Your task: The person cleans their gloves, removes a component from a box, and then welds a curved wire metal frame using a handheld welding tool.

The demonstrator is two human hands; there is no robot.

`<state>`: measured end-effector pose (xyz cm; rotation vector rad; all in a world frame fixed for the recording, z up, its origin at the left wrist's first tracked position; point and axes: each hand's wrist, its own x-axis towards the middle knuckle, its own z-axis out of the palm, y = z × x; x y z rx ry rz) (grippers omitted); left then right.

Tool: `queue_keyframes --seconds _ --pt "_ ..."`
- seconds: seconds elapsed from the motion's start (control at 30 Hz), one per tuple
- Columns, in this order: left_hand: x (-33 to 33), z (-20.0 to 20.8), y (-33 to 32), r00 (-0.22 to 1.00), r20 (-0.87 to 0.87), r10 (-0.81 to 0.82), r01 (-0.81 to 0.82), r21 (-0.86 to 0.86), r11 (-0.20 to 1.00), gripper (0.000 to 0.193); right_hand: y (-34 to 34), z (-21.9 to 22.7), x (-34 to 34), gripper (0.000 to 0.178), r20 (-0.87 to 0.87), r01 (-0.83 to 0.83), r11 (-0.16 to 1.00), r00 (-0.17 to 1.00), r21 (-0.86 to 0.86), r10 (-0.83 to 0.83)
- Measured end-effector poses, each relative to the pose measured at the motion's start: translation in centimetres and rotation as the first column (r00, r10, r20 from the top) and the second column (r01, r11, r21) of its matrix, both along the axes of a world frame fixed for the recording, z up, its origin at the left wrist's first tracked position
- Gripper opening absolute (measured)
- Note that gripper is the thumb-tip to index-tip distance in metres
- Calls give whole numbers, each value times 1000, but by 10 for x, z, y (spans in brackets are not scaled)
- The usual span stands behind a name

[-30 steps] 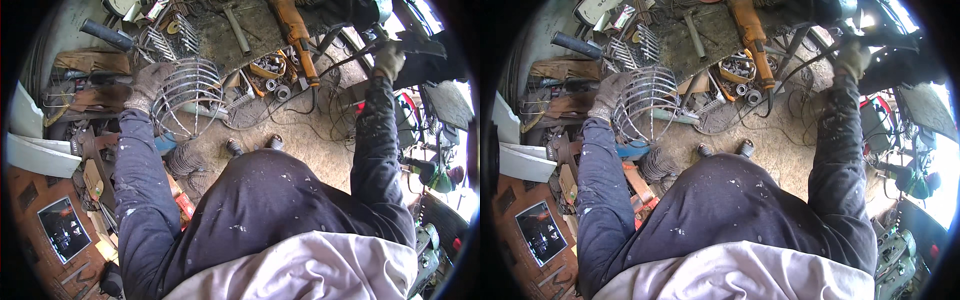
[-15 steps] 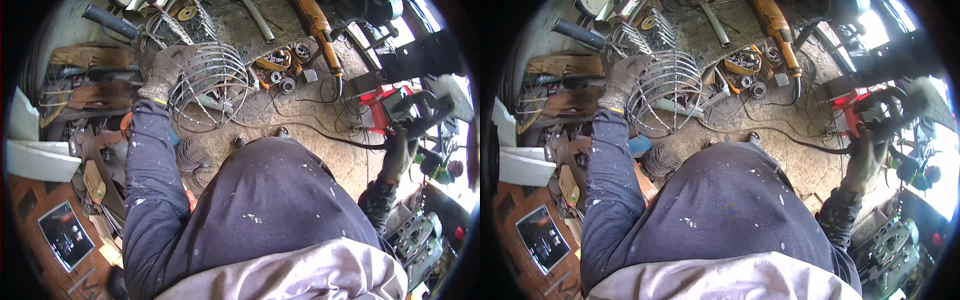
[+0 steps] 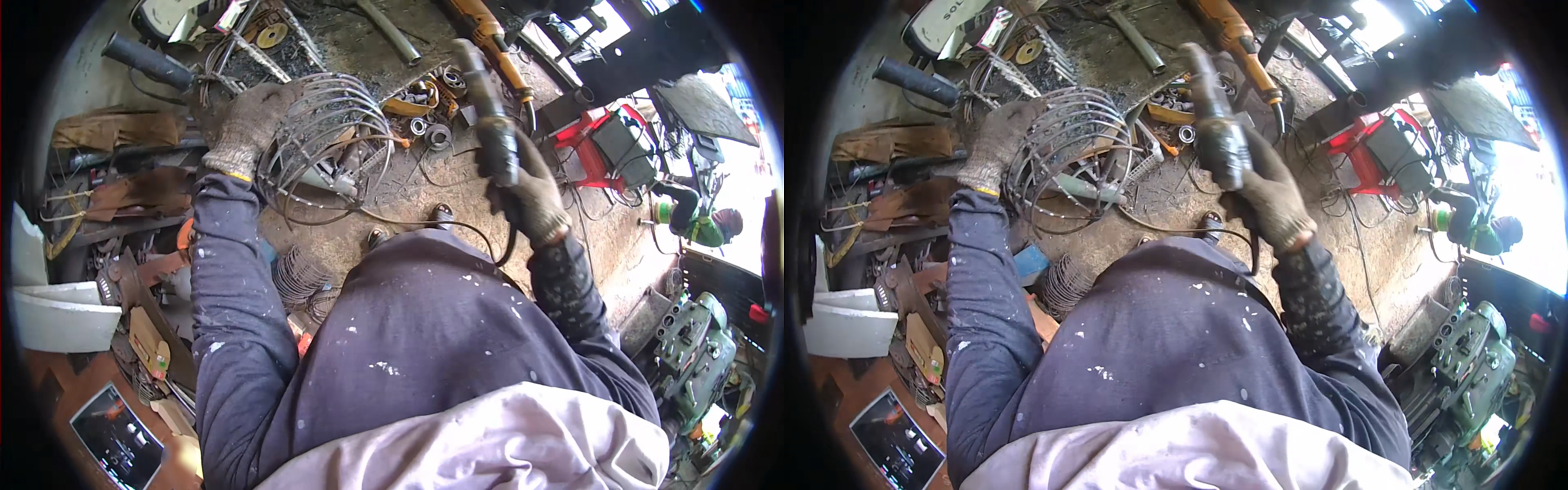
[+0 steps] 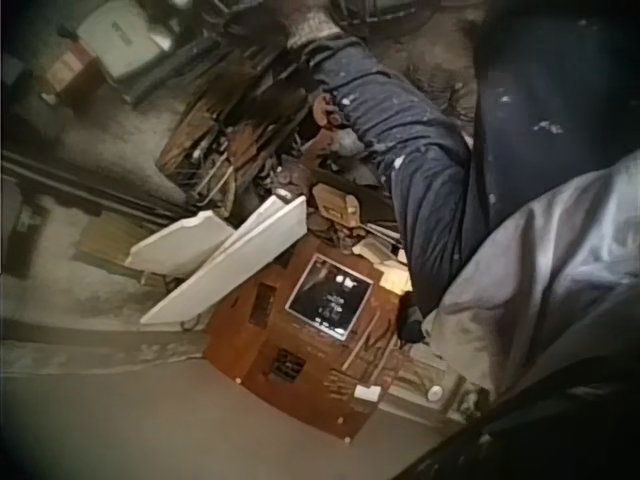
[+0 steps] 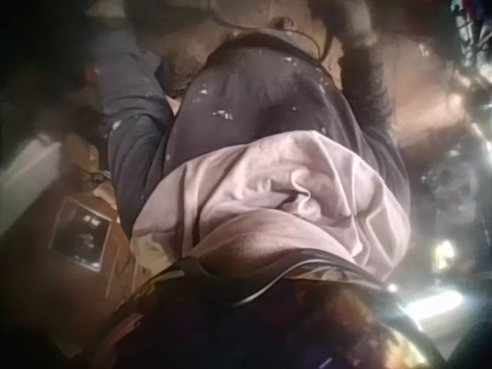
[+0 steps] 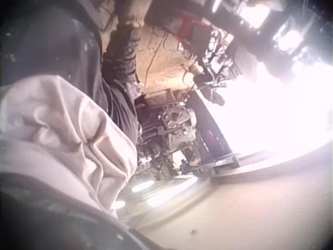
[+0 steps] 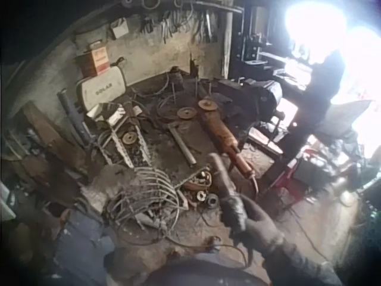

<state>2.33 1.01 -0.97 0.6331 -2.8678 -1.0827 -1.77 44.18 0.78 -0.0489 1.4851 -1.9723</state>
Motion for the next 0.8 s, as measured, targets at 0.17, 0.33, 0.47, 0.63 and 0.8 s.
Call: queue_keyframes --seconds 0.17,0.33,0.47,0.63,0.8 --pt "0 6 -1 997 70 39 -44 76 996 57 -30 -17 -18 58 53 -241 960 970 141 235" --pt "4 -9 -5 994 -108 20 -4 146 989 44 -49 -33 -34 57 -54 -307 911 941 274 333" --pt "4 -2 0 997 -50 55 -45 172 984 41 -56 -35 -44 59 -80 -324 889 927 324 367" --pt "5 5 10 994 -50 93 -76 279 957 43 -61 -31 -56 61 -66 -339 847 915 410 398" --pt "4 10 15 993 -37 115 -101 272 957 46 -63 -18 -64 61 -16 -422 764 871 488 491"
